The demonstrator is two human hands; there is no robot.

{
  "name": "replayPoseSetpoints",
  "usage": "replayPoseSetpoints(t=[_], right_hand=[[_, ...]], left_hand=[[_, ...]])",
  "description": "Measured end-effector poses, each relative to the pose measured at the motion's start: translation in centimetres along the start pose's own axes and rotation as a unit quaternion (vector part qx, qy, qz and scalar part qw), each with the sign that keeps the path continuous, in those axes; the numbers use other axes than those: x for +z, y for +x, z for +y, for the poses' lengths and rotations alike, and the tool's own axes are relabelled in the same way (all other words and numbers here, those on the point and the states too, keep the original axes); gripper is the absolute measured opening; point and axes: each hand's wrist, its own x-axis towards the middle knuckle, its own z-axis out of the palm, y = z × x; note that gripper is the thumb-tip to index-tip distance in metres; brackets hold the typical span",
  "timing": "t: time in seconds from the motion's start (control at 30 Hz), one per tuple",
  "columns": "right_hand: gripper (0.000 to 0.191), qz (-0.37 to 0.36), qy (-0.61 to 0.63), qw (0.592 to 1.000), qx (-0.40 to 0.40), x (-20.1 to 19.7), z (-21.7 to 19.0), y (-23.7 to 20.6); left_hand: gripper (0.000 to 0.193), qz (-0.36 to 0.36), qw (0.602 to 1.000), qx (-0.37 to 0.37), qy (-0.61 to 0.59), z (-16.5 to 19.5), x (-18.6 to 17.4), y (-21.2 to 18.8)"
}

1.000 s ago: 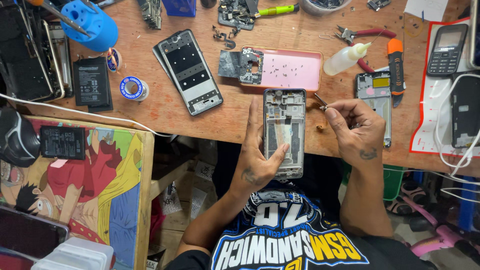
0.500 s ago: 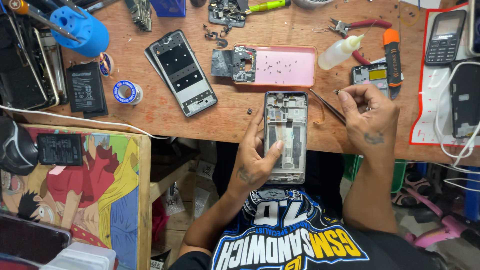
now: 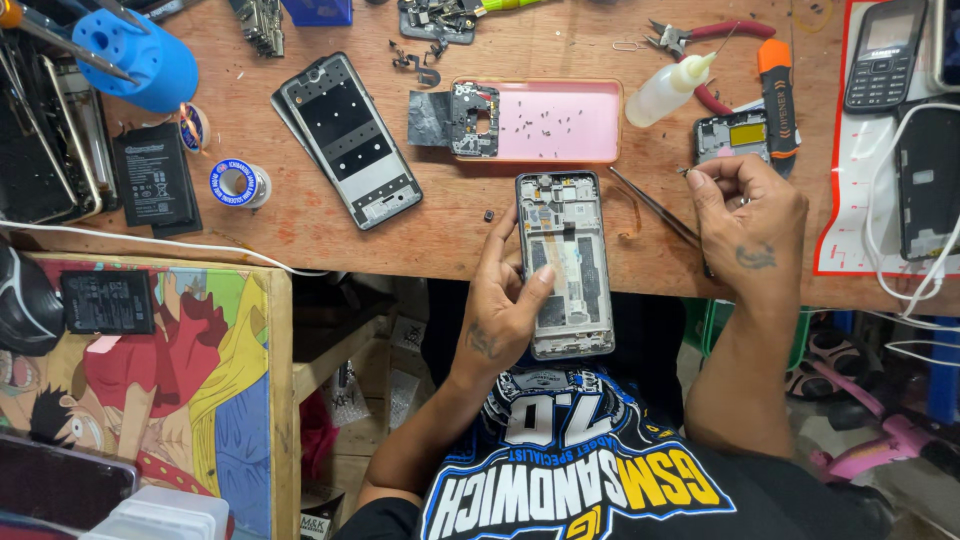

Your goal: The person disassembles a smartphone chassis, removes internal components including a ribbon cable and protective film, and places parts on the workbench. They then handle a second phone chassis and a battery, positioning them for further work.

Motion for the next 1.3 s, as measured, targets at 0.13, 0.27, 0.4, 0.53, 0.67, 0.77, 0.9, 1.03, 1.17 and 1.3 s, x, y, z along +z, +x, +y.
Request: replayPoseSetpoints(t=[0.13, 0.27, 0.4, 0.53, 0.67, 0.77, 0.9, 1.03, 1.17, 1.3], right_hand=[[0.016, -0.006, -0.037, 0.999, -0.007, 0.1, 0.3, 0.6], [0.017, -0.021, -0.060, 0.998, 0.001, 0.3, 0.7, 0.6], [0.017, -0.027, -0.057, 0.998, -0.006, 0.6, 0.8, 0.6], [0.017, -0.027, -0.059, 0.998, -0.009, 0.6, 0.7, 0.5], [0.017, -0.028, -0.050, 0.998, -0.006, 0.4, 0.3, 0.4], [0.017, -0.023, -0.051, 0.998, -0.023, 0.0, -0.1, 0.2], [0.016, -0.030, -0.021, 0.999, 0.001, -0.2, -1.2, -0.4], [0.016, -0.048, 0.019, 0.999, 0.006, 0.1, -2.1, -1.8], [0.015, -0.057, 0.012, 0.998, -0.002, 0.3, -2.3, -2.0], [0.016, -0.043, 0.015, 0.999, -0.012, 0.4, -2.1, -1.6]], left_hand=[[0.067, -0.001, 0.999, 0.028, -0.028, -0.5, -0.4, 0.4], [0.066, 0.009, 0.999, 0.028, -0.022, -0.6, -0.6, 0.7], [0.068, 0.012, 0.999, 0.041, -0.021, 0.0, -0.4, 1.3], [0.066, 0.008, 0.998, 0.051, -0.021, 0.8, -0.2, 1.6], [0.056, 0.019, 0.999, 0.029, 0.019, 0.8, -0.6, 1.7], [0.048, 0.036, 0.998, 0.044, -0.014, -0.1, -0.8, 2.3], [0.051, 0.091, 0.989, 0.082, -0.083, -2.0, -0.7, 3.7], [0.070, -0.040, 0.963, 0.044, -0.263, -2.6, -1.6, 3.8], [0.074, -0.118, 0.951, 0.011, -0.285, -2.4, -2.2, 3.9], [0.077, -0.167, 0.932, 0.023, -0.321, -2.2, -2.0, 4.2]])
